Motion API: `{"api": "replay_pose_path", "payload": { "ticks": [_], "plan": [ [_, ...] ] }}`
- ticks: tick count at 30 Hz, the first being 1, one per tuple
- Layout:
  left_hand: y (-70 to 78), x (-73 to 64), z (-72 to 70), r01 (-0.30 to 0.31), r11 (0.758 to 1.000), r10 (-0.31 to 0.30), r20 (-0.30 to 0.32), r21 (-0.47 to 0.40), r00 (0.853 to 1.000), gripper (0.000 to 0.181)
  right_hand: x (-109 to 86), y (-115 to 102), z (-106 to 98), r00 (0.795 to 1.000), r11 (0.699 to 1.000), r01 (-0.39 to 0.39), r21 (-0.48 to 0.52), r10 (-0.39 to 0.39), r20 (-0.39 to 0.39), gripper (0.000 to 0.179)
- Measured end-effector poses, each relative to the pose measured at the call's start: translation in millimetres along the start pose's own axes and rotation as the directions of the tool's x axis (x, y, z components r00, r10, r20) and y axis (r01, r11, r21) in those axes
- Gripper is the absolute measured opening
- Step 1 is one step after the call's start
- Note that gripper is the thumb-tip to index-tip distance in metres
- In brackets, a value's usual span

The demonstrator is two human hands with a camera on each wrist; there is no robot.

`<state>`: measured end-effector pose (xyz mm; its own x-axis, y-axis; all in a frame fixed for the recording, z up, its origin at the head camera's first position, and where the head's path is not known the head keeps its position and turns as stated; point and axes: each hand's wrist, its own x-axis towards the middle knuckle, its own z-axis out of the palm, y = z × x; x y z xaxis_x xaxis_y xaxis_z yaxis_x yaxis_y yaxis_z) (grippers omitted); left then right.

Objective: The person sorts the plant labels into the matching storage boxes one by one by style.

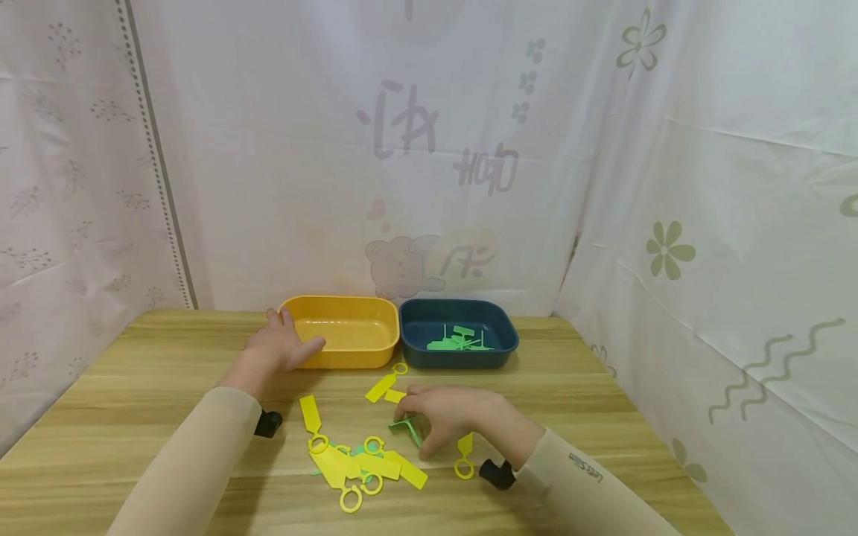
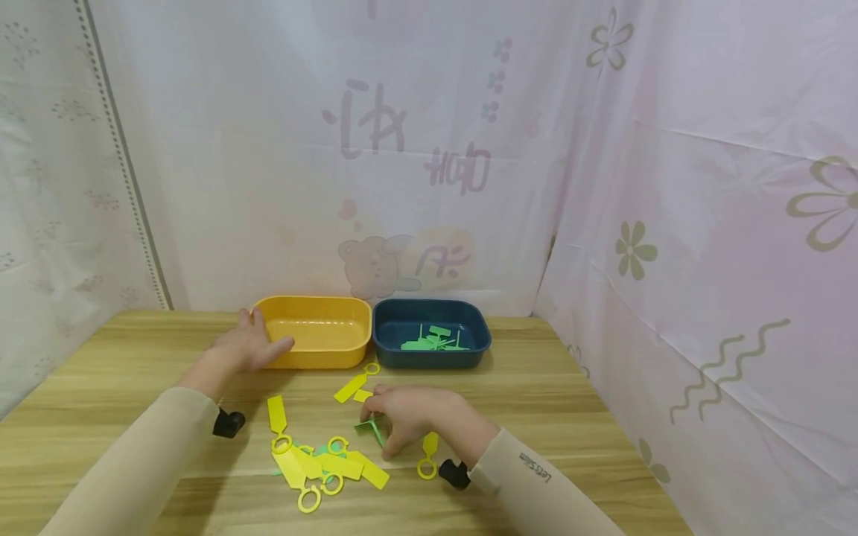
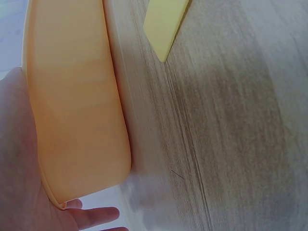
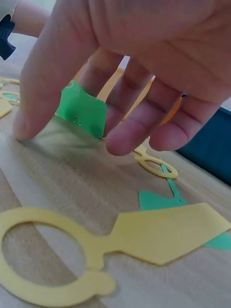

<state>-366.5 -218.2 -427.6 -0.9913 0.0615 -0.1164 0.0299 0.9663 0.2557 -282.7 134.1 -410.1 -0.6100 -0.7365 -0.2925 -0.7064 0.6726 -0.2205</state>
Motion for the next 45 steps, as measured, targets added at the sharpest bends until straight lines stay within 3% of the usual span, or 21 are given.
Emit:
{"api": "replay_pose_path", "payload": {
  "ticks": [7,11,20,23,28,36,40,45],
  "plan": [
    [1.5,-0.7,0.0,-0.003,1.000,0.003,-0.009,-0.001,1.000,0.118,-0.9,2.4,-1.9,0.999,1.000,0.003,0.016,-0.003,-0.034,0.059],
    [1.3,-0.8,-0.3,-0.006,1.000,0.006,-0.008,0.003,1.000,0.117,-1.6,7.1,-11.3,0.995,1.000,-0.017,0.004,0.017,-0.094,0.061],
    [3.3,-5.1,-3.1,-0.002,1.000,0.002,-0.006,-0.005,1.000,0.119,-6.9,20.3,-42.6,0.964,0.991,-0.130,0.014,0.130,-0.230,0.062],
    [3.1,-5.4,-3.6,-0.001,1.000,0.001,-0.007,-0.008,1.000,0.119,-6.6,28.5,-50.5,0.939,0.987,-0.162,-0.005,0.153,-0.308,0.059],
    [3.4,-6.0,-3.4,-0.003,1.000,0.003,-0.005,-0.009,1.000,0.119,-8.2,48.2,-60.0,0.868,0.964,-0.265,0.007,0.241,-0.434,0.062],
    [2.4,-3.0,-1.4,0.000,1.000,0.000,-0.010,-0.007,1.000,0.119,-11.9,89.5,-63.5,0.764,0.917,-0.389,0.093,0.377,-0.525,0.075],
    [3.0,-3.7,-1.8,-0.005,1.000,0.005,-0.012,-0.004,1.000,0.119,-13.0,106.5,-62.8,0.735,0.896,-0.420,0.146,0.430,-0.525,0.079],
    [2.7,-4.6,-2.3,-0.003,1.000,0.003,-0.006,-0.013,1.000,0.119,-15.2,118.7,-60.6,0.724,0.865,-0.474,0.165,0.490,-0.486,0.083]
  ]
}}
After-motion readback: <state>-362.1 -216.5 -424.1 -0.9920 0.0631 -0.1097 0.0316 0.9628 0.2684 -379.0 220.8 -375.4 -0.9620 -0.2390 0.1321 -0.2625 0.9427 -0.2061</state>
